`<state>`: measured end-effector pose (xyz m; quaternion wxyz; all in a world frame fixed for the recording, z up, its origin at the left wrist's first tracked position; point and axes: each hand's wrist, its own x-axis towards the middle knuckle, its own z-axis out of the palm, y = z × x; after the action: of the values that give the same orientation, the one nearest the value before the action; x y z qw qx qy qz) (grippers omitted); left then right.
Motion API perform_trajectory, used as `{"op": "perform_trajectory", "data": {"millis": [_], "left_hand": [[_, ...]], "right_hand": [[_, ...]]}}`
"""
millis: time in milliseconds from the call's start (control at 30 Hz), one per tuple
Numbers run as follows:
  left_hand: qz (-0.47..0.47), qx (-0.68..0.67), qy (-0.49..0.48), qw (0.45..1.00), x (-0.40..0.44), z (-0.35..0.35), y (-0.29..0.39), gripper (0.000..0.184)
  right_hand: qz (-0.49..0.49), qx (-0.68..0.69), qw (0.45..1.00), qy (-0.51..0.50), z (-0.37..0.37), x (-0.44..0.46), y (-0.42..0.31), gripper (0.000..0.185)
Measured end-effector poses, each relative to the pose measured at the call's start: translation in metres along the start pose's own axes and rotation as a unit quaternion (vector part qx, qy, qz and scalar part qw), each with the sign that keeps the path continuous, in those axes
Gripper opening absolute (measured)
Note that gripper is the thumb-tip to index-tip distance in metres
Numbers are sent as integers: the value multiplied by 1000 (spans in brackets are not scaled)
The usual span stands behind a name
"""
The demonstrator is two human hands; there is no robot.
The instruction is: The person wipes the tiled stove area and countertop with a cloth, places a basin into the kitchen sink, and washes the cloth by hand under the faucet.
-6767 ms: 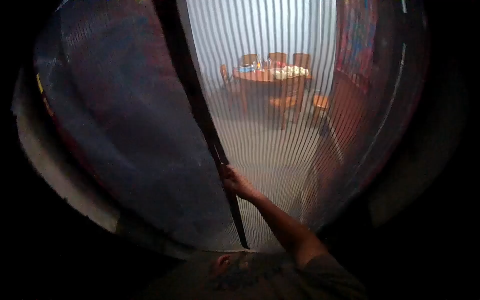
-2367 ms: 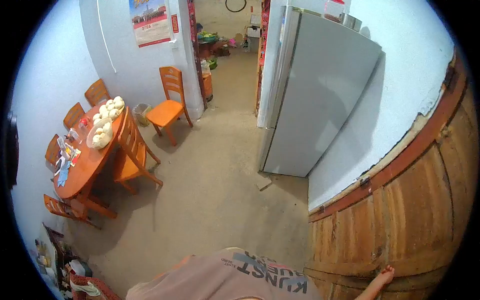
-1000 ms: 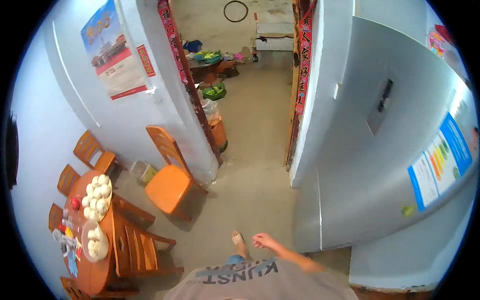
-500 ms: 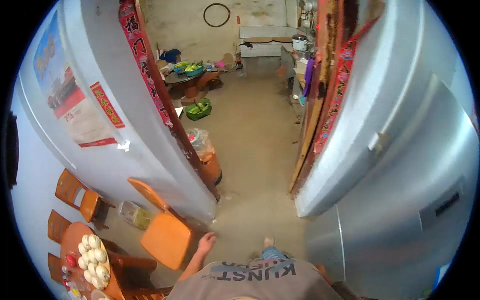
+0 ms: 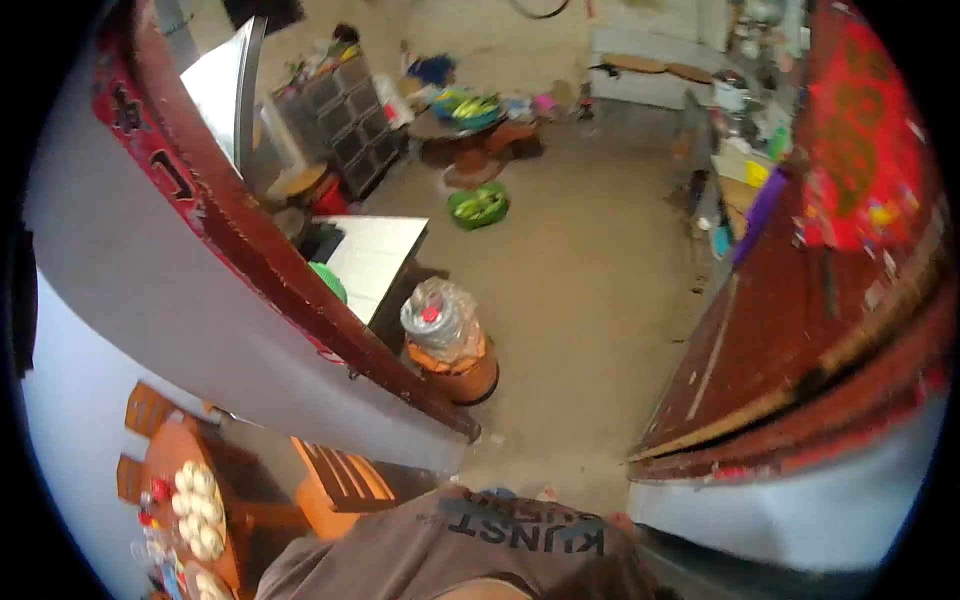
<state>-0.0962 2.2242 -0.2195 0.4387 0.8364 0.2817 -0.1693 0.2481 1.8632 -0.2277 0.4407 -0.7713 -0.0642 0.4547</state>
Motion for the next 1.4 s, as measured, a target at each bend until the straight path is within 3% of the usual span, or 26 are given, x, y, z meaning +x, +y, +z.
{"op": "perform_trajectory", "data": {"millis": [100,200,267,367,433,600,733,800,867,933,1000,1033,1067,1133,1167,1200,1233,1267,1333,1367,1400], "left_hand": [[-76,-31,28,996,7,-76,77,29],[-108,-67,66,990,56,-118,86,29],[-103,-71,74,989,97,-148,67,30],[-63,-46,36,996,203,-196,21,30],[-92,-62,45,993,266,-238,15,29],[-163,-97,63,980,385,-347,43,28],[-87,-114,106,984,507,-447,70,28],[-40,-152,127,979,582,-490,93,27],[-121,-312,73,940,629,-535,163,28],[-98,-296,67,948,700,-554,169,27],[-81,-538,-43,838,754,-570,174,34],[-82,-568,-67,816,778,-577,183,34],[-93,-560,-65,820,795,-582,190,34],[-103,-334,-18,937,828,-603,209,34],[-108,-230,-7,967,848,-612,228,34],[-104,-197,-15,975,874,-627,238,34],[-103,-162,-22,981,895,-641,250,34],[-103,-133,-32,985,916,-656,262,34],[-103,-116,-40,987,968,-684,281,34],[-106,-102,-42,988,991,-696,292,34],[-109,-94,-42,989,1014,-711,300,34]], "right_hand": [[-11,171,985,-3,-8,56,-100,17],[-26,205,978,-23,-2,135,-177,18],[-30,279,957,-68,18,219,-189,21],[-67,99,992,-30,23,263,-233,18],[-75,-40,996,7,9,291,-250,17],[-16,-187,979,85,-33,314,-253,15],[2,-287,950,127,-48,346,-234,16],[-55,-365,916,155,-45,380,-218,17],[-131,-435,865,212,-39,412,-197,18],[-76,-423,887,169,-50,449,-227,20],[-12,-308,943,130,-57,484,-256,25],[-11,-298,945,136,-72,504,-290,25],[86,-204,964,146,-92,508,-359,25],[95,-252,952,143,-99,550,-387,32],[101,132,975,144,-100,615,-345,20],[104,8,983,150,-140,585,-478,23],[29,-230,966,111,-153,626,-486,19],[-54,-457,881,113,-169,662,-506,16],[35,-395,907,139,-207,715,-568,23],[57,-187,954,227,-225,749,-583,25],[5,-151,944,293,-243,761,-615,25]]}}
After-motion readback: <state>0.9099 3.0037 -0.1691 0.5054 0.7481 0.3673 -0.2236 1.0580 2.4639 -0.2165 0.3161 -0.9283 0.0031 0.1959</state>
